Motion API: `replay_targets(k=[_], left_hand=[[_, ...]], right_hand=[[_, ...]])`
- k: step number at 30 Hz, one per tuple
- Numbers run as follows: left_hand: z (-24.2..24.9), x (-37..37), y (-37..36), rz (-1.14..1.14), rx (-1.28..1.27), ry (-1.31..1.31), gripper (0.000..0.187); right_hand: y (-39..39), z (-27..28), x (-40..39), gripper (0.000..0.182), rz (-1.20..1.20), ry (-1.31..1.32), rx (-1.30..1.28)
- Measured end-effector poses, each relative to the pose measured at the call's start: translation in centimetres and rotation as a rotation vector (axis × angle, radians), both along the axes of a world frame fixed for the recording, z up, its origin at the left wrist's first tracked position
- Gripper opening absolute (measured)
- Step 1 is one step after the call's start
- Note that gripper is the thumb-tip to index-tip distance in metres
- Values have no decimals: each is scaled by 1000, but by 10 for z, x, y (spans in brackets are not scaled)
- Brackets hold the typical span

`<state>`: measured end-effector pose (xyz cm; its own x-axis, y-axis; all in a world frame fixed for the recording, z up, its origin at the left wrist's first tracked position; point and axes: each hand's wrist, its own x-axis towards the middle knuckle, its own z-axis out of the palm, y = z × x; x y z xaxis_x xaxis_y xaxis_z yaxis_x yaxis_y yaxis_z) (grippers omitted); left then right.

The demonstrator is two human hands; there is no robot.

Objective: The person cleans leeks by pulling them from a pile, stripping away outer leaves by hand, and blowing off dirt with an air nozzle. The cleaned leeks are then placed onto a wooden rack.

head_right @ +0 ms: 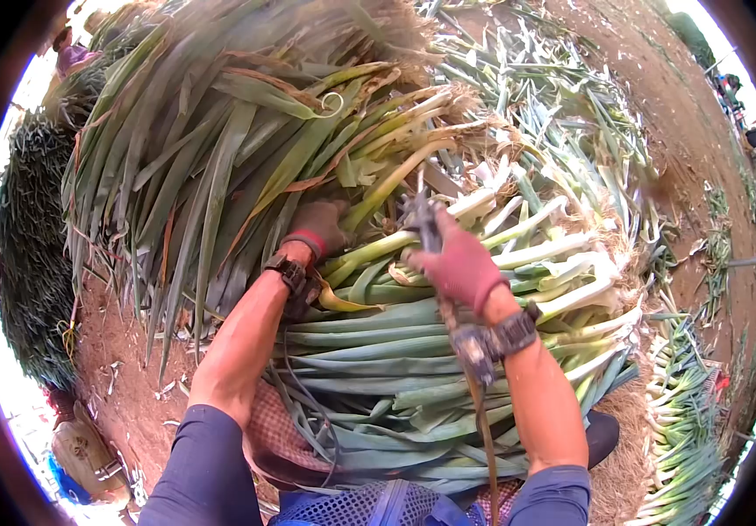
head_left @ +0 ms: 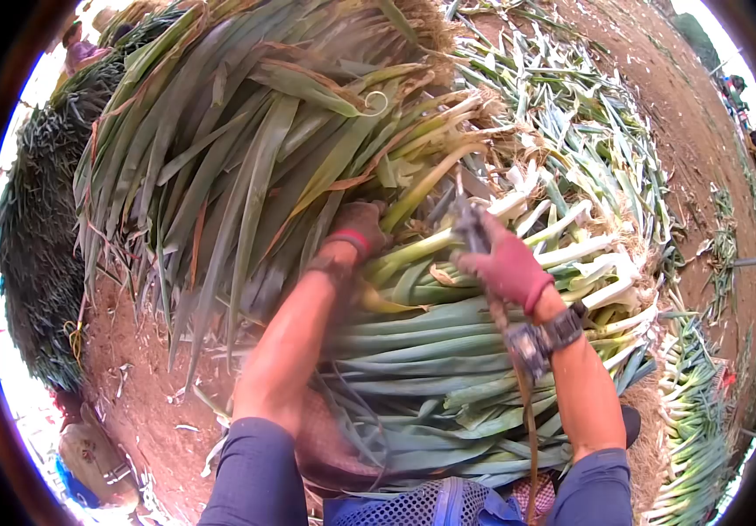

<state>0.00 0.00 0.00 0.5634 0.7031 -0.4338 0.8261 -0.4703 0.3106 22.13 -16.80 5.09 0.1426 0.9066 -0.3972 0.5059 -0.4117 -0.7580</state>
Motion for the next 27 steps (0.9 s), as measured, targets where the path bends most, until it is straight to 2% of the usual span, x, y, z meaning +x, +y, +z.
replay_targets(k=[2,7,9,10,12,13,15,17,18,20,23,27], left_hand=[[-2,0,3,24,-47,-16,69],[2,0,-6,75,-113,-12,69],[4,-2,-5,118,-142,-5,69],[-5,-4,-6,137,-94,-53,71],[-21,-8,-6,155,-38,-101,72],[-27,-11,-6,181,-1,-176,74],[-29,-14,-7,209,37,-249,76],[-19,-12,-11,239,10,-251,78],[-15,-11,-12,239,11,-251,78],[-9,-6,-15,237,3,-142,80],[-10,1,-18,175,66,-23,74],[-9,0,-20,152,71,6,67]], right_hand=[[15,1,10,109,-126,-157,-75],[-16,9,-5,107,-84,-123,-21],[-36,17,-25,102,91,317,42],[-46,16,-34,102,94,321,40],[-58,16,-48,95,220,51,103],[-51,20,-49,95,220,54,108],[-27,33,-45,94,134,130,-124],[-15,20,-36,99,82,152,-105],[-12,10,-32,101,60,22,-78],[1,-4,-17,105,9,-168,-45],[14,0,-6,107,-38,-265,-85],[6,-12,-2,106,-28,-210,-17]])
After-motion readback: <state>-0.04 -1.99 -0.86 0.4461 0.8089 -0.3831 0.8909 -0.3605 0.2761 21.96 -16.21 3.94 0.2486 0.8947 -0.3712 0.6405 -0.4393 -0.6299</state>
